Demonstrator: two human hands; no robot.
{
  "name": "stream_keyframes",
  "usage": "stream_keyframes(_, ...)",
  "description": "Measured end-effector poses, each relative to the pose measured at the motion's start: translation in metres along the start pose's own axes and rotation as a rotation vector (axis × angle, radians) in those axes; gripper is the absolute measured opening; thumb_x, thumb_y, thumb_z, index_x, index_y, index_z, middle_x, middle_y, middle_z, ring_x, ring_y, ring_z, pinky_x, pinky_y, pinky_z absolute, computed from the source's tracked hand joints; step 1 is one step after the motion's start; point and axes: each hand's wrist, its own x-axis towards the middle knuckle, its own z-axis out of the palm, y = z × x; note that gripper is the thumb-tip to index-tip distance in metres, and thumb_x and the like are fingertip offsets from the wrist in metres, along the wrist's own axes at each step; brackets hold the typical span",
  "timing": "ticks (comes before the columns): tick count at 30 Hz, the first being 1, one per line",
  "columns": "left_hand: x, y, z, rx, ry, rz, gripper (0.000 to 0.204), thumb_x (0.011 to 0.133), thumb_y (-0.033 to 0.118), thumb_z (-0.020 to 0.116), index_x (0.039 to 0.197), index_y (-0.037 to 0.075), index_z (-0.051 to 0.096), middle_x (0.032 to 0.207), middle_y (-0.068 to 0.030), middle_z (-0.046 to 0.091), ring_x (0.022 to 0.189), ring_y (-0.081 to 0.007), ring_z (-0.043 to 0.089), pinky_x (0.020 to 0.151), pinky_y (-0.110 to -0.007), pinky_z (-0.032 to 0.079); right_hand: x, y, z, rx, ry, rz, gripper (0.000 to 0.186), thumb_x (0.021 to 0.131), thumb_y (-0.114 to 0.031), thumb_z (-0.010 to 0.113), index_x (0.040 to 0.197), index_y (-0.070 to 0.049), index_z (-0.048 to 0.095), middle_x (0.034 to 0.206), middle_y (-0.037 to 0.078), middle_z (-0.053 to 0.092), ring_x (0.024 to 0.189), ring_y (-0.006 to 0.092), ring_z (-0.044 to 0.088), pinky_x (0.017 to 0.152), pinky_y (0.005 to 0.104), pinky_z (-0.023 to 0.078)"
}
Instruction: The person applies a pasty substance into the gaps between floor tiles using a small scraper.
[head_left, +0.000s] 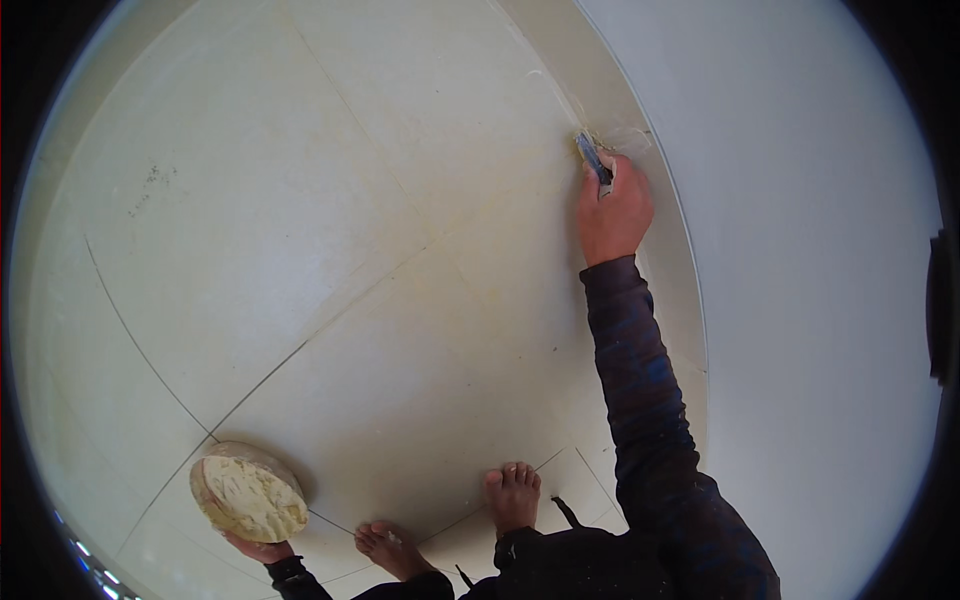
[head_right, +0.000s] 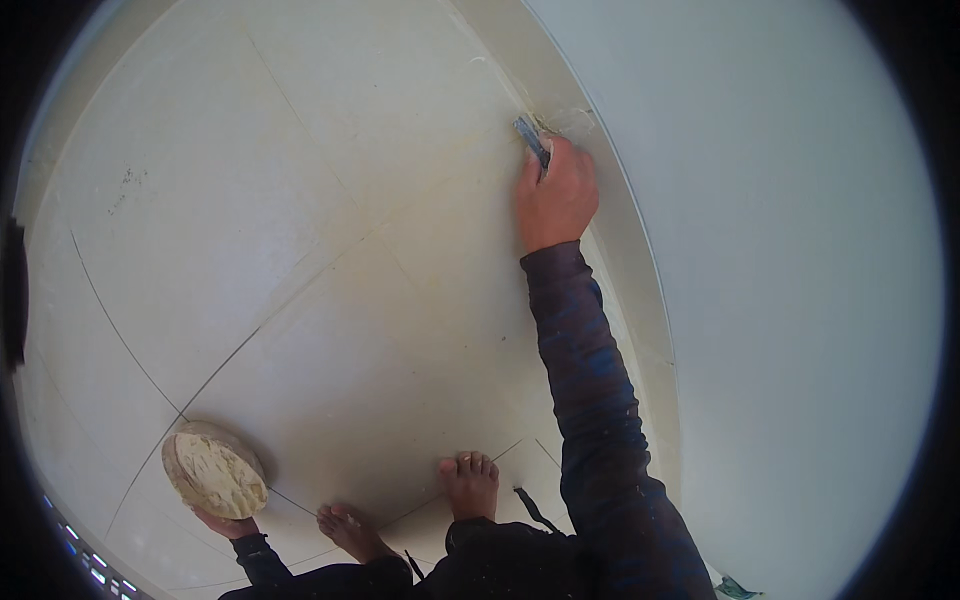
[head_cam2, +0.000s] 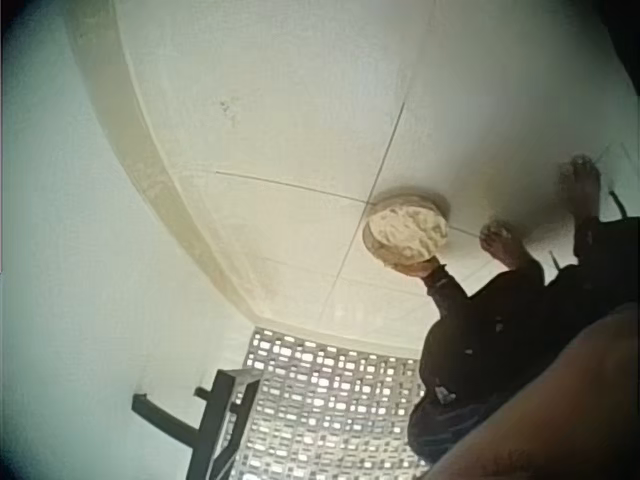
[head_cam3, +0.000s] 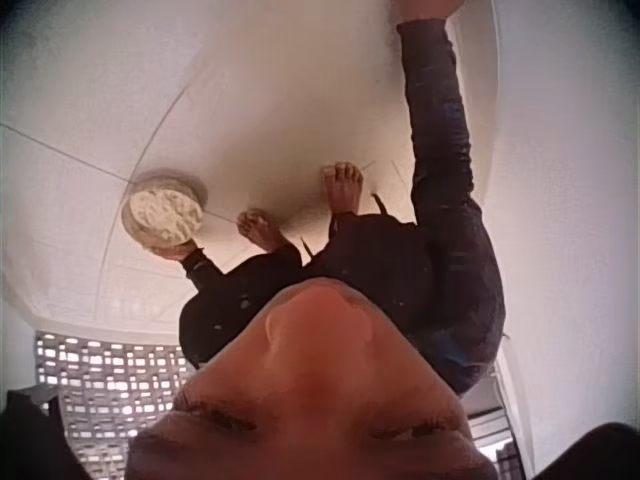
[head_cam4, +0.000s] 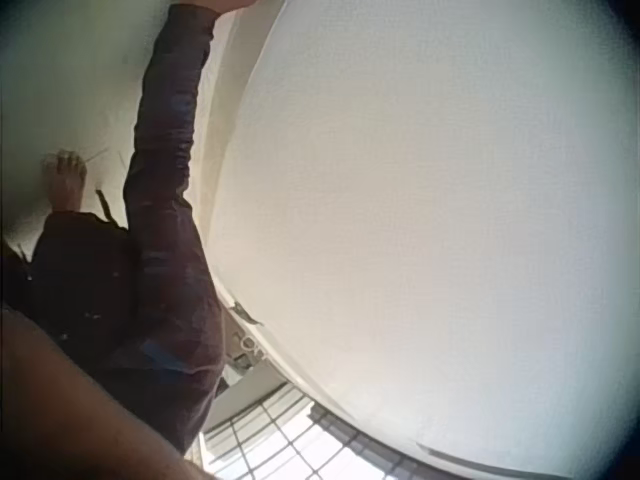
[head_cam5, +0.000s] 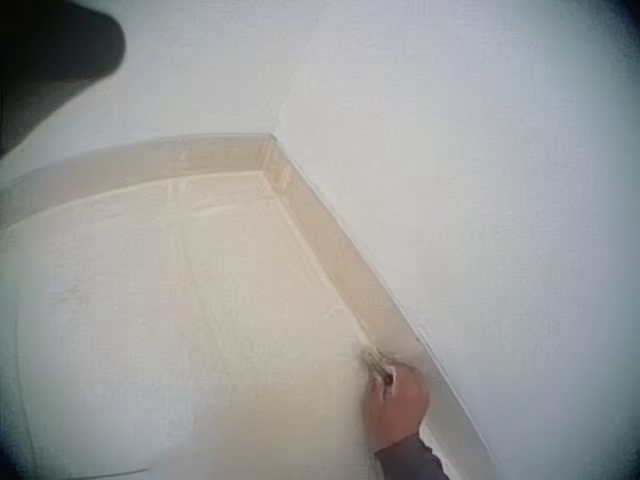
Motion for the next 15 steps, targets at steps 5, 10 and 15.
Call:
stream_keyframes(5, -0.015, 0.007, 0.011, 0.221, -0.145, 0.144, 0.080, 0.098, 0.062, 0.047, 0.147, 0.000, 0.040, 0.149, -0.0230, 0.048, 0.127, -0.0402, 0.057, 0.103, -0.056, 0.052, -0.028, -0.036, -0.037, 0.358, -0.427, 0.039, 0.022, 0.084, -0.004, 0.070, 0.106, -0.006, 0.069, 0.097, 0.011, 0.072, 0.089, 0.0305, 0.065, 0.074, 0.0423, 0.052)
stream_keyframes(10, -0.023, 0.011, 0.024, 0.152, -0.139, 0.090, 0.080, 0.098, 0.060, 0.050, 0.149, 0.001, 0.037, 0.149, -0.0217, 0.048, 0.129, -0.0388, 0.055, 0.106, -0.056, 0.050, 0.008, -0.030, -0.060, 0.386, -0.451, -0.244, 0.024, 0.080, -0.001, 0.070, 0.103, -0.008, 0.068, 0.096, 0.007, 0.072, 0.091, 0.0286, 0.064, 0.076, 0.0413, 0.050)
stream_keyframes(15, -0.002, 0.012, 0.008, -0.050, -0.097, 0.016, 0.070, 0.102, 0.053, 0.045, 0.153, 0.005, 0.035, 0.152, -0.0158, 0.045, 0.134, -0.0341, 0.050, 0.112, -0.052, 0.044, 0.107, -0.041, -0.036, -0.083, -0.223, -0.843, 0.016, 0.081, -0.004, 0.068, 0.095, -0.010, 0.062, 0.092, 0.002, 0.072, 0.096, 0.0225, 0.061, 0.083, 0.0391, 0.043)
